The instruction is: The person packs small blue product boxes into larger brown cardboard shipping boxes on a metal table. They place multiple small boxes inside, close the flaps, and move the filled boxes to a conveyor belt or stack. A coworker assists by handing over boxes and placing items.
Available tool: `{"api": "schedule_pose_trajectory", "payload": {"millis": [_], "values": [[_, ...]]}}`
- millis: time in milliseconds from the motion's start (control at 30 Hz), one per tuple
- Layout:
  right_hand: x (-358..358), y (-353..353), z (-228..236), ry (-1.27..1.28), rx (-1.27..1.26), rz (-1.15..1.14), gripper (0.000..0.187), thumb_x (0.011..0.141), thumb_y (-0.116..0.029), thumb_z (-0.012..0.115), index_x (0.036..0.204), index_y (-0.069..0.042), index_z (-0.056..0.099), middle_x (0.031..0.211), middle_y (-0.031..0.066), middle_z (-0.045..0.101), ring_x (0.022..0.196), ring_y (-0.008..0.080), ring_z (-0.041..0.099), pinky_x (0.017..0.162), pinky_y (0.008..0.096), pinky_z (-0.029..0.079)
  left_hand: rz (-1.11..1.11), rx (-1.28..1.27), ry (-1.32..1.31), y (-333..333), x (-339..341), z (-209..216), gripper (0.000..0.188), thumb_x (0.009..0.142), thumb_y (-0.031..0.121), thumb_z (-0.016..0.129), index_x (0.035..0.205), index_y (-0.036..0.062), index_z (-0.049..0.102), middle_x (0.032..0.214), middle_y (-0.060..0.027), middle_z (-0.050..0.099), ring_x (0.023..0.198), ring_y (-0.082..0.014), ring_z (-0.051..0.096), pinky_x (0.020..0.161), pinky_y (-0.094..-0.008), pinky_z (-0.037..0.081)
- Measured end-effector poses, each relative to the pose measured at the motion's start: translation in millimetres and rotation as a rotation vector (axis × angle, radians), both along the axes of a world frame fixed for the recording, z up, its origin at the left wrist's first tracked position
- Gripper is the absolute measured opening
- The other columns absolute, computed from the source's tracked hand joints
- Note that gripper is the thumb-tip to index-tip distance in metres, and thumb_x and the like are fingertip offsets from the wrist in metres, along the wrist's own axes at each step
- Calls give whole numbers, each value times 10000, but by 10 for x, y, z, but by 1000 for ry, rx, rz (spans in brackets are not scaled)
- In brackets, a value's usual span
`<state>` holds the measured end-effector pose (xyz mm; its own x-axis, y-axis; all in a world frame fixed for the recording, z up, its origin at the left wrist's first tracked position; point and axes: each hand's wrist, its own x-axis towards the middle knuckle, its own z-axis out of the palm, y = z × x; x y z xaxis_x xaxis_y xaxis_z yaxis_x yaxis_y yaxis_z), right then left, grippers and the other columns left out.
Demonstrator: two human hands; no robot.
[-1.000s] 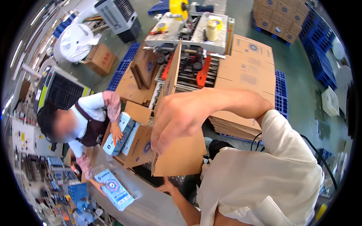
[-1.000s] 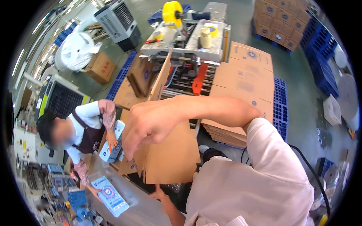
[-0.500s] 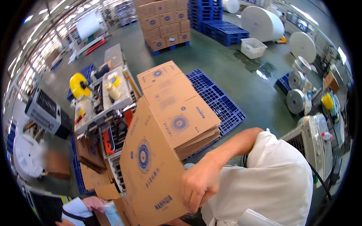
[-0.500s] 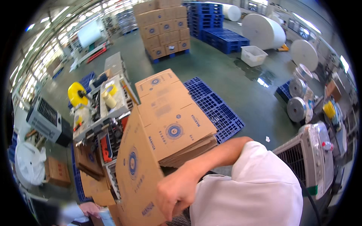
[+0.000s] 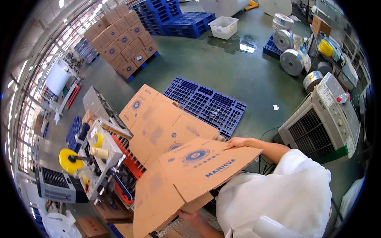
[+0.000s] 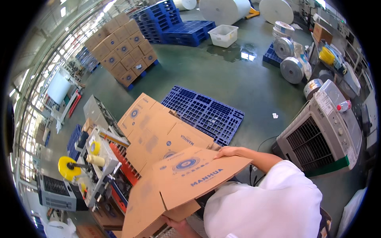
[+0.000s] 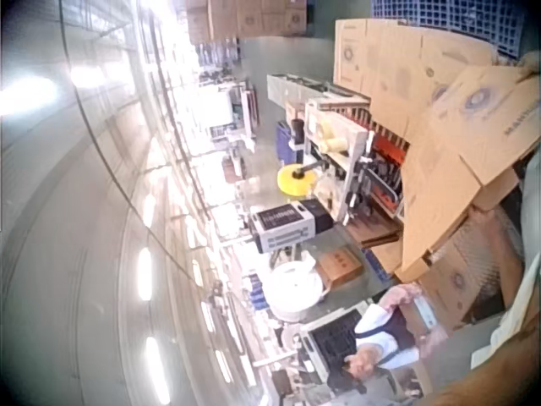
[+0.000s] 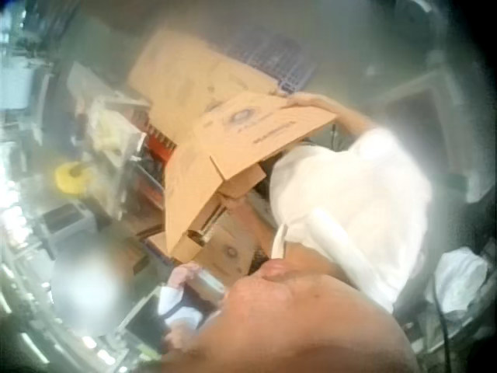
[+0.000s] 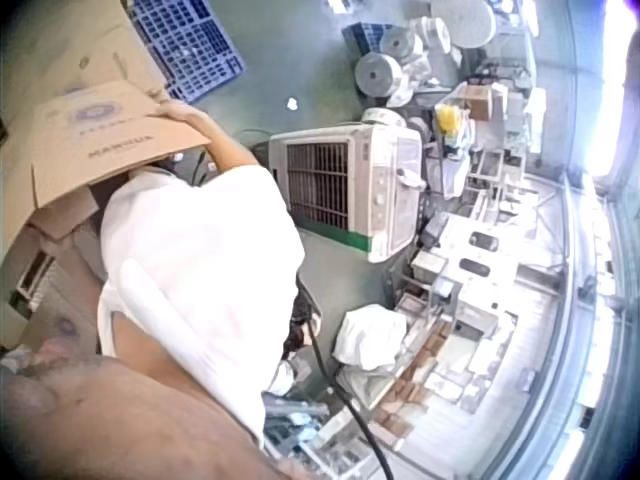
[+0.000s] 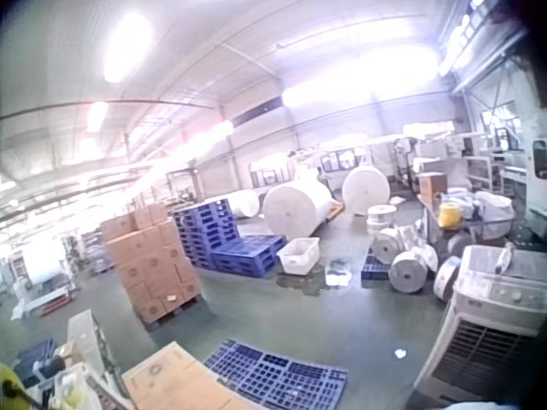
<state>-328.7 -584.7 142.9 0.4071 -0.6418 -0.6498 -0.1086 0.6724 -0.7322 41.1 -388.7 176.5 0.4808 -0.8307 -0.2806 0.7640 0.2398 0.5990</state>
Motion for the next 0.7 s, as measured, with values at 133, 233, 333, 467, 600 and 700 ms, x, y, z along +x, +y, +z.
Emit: {"api": "schedule_pose_trajectory", "payload": {"millis": [133, 233, 333, 467, 600, 700], "values": [[-485, -147, 173, -139, -185, -325, 404, 851, -109, 646, 1215, 37, 548, 1112, 87, 645, 962, 149, 620, 864, 301, 493, -573, -482, 11, -845, -141, 113, 684, 942, 511, 425, 1450, 75, 286, 1462, -123, 354, 1327, -295, 358, 1087, -479, 310], [-1272, -241, 328, -242, -306, -605, 420, 850, -52, 624, 1252, 2, 517, 1111, 65, 636, 960, 132, 620, 852, 289, 512, -687, -248, -91, -1768, -823, 303, 638, 965, 466, 410, 1446, 66, 286, 1457, -115, 361, 1330, -268, 357, 1079, -464, 333], [-1976, -297, 325, -128, -437, -928, 463, 815, -24, 631, 1254, -5, 485, 1098, 86, 622, 942, 159, 628, 817, 308, 533, -626, 138, 52, -2701, -1699, 581, 482, 963, 258, 479, 1385, 54, 366, 1387, -107, 425, 1260, -240, 424, 1020, -447, 402], [-2497, -418, 311, 157, -700, -1181, 508, 788, 46, 632, 1267, 5, 471, 1130, 105, 609, 964, 184, 619, 856, 311, 513, -653, 268, -103, -3720, -2382, -232, 316, 901, 118, 570, 1195, 29, 493, 1069, -92, 592, 894, -196, 608, 708, -350, 532], [-2900, -528, 235, 165, -661, -1200, 511, 789, 101, 601, 1271, 3, 463, 1139, 113, 606, 964, 188, 618, 857, 306, 513, -801, 313, -123, -4065, -2812, -486, 304, 882, 94, 573, 1173, 80, 488, 1043, -97, 599, 822, -206, 635, 689, -349, 532], [-2880, -727, -164, 216, -583, -1181, 522, 792, 117, 590, 1281, -2, 449, 1142, 116, 605, 976, 193, 616, 854, 301, 513, -1009, 532, -216, -4029, -2614, -791, 324, 887, 118, 573, 1194, 90, 472, 1074, -115, 607, 868, -238, 644, 726, -359, 533]]}}
